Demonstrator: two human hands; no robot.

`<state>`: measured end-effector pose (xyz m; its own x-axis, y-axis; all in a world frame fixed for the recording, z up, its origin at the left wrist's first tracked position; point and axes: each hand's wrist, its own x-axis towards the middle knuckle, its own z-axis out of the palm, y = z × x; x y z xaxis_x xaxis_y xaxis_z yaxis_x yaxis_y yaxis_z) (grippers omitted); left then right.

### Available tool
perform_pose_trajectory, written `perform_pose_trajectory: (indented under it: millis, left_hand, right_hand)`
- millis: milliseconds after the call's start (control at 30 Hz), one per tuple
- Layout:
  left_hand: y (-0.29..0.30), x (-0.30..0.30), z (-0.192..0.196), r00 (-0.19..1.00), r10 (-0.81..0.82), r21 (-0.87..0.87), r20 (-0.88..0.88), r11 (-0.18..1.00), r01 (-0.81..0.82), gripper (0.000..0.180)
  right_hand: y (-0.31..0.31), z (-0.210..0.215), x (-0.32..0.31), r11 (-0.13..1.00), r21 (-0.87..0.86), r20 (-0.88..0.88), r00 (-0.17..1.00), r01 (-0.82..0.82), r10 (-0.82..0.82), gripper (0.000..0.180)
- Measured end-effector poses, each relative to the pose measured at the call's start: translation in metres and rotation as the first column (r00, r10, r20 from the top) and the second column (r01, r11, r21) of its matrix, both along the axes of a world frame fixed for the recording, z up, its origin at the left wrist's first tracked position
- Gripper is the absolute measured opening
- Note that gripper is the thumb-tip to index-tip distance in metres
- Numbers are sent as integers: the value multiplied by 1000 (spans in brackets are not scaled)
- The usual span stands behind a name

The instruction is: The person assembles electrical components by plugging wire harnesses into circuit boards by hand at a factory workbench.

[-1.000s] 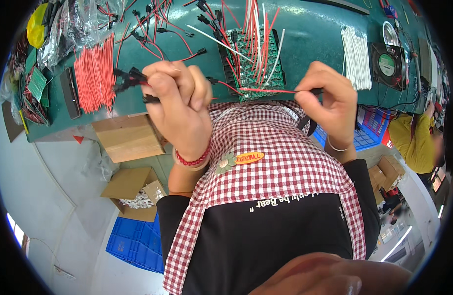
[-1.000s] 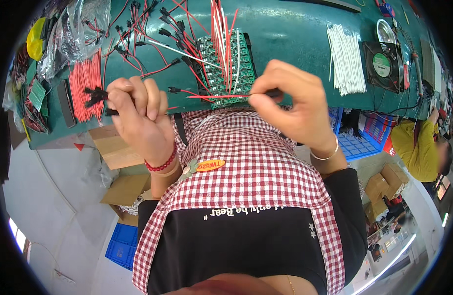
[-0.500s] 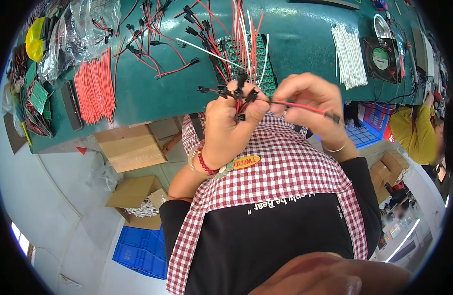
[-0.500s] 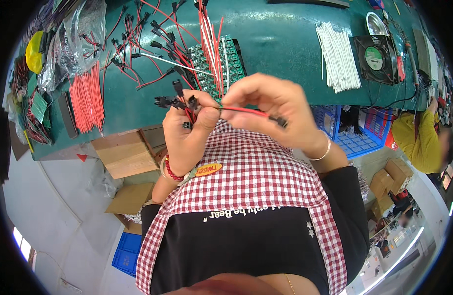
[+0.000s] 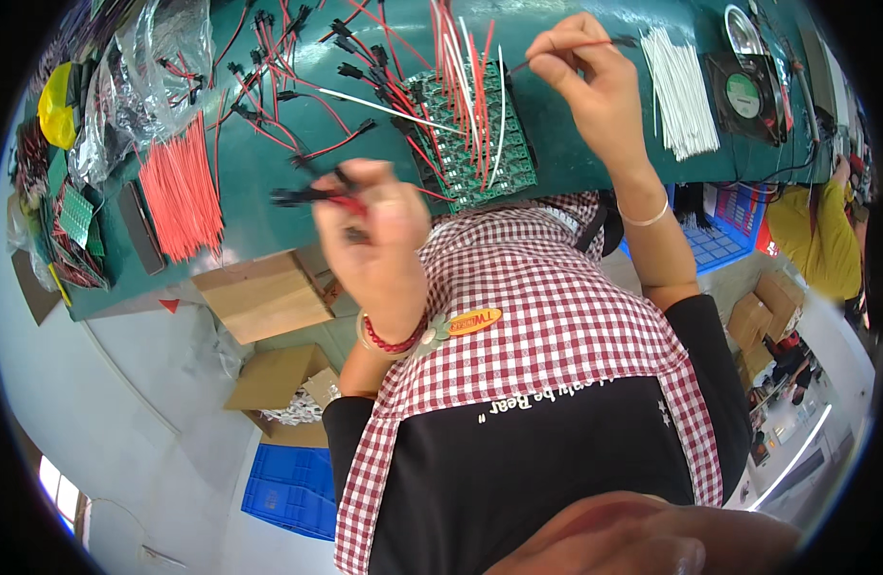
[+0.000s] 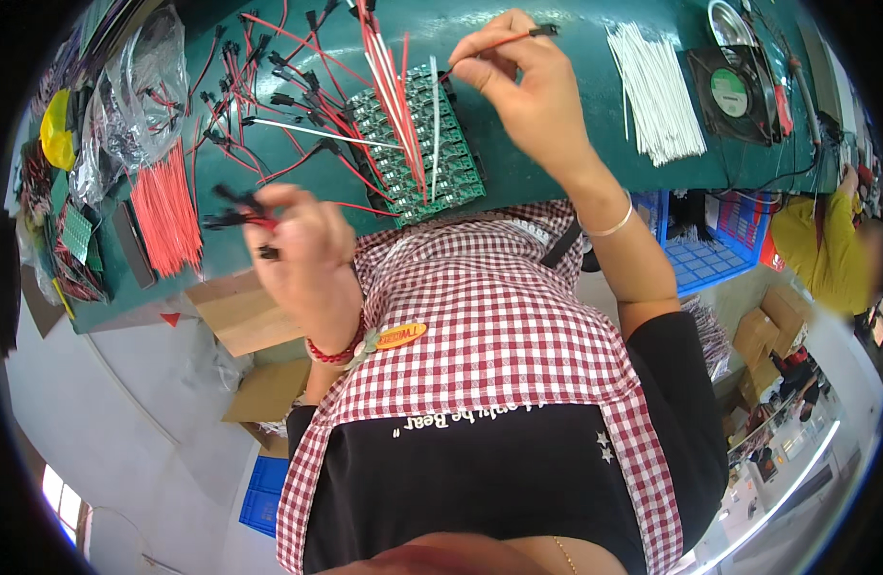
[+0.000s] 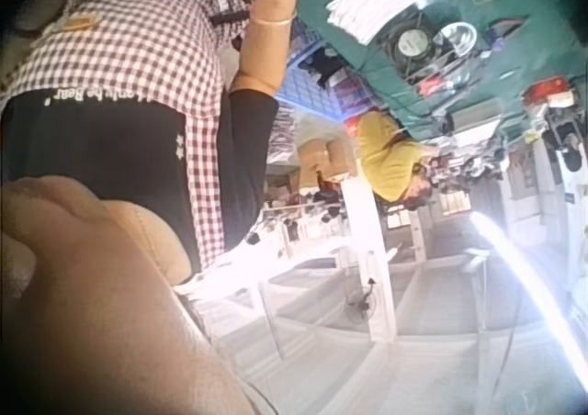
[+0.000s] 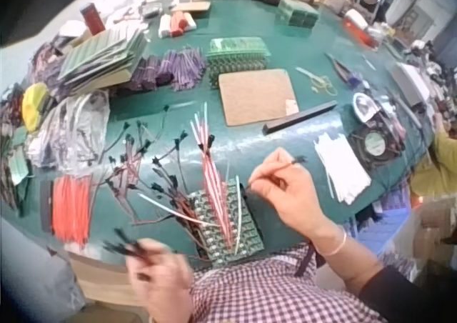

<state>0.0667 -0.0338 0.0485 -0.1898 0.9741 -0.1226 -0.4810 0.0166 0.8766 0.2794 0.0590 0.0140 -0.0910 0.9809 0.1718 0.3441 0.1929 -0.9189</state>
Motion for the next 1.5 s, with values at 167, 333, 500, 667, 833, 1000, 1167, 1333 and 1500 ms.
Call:
perform_pose_trajectory:
  millis: [167, 333, 500, 667, 833, 1000, 1167, 1333, 1500]
  left_hand:
    - [15, -26, -3, 978, 176, 24, 110, 983, -180, 19]
    - [13, -32, -3, 983, 149, 35, 111, 988, -154, 19]
    - [14, -41, -11, 975, 182, -22, 126, 983, -181, 19]
    - [16, -45, -11, 979, 159, -51, 124, 987, -154, 20]
    - [18, -45, -15, 979, 152, -87, 136, 986, -141, 18]
    - [15, -42, -11, 977, 148, -99, 155, 986, -134, 15]
    - [15, -43, -12, 977, 158, -124, 142, 982, -141, 14]
    - [14, -42, -16, 981, 147, -96, 129, 986, -136, 15]
    - [16, -42, -13, 987, 129, -143, 91, 983, -115, 15]
  right_hand:
    - [10, -25, -17, 987, -126, 8, 994, -105, 107, 7]
    - [11, -24, -24, 990, -81, -170, 980, -117, 102, 7]
    - [8, -8, -10, 971, 204, -196, 977, 127, -87, 5]
    - [7, -16, 5, 931, 0, -290, 891, 364, -348, 4]
    - [0, -24, -21, 997, -31, 10, 997, -75, 76, 9]
    - [6, -14, -27, 986, -10, 102, 981, -165, 165, 10]
    - [7, -18, -26, 983, 44, 205, 964, -180, 167, 9]
    - [9, -17, -26, 973, 82, 259, 947, -217, 189, 11]
    - [13, -16, -26, 971, 86, 224, 954, -224, 200, 9]
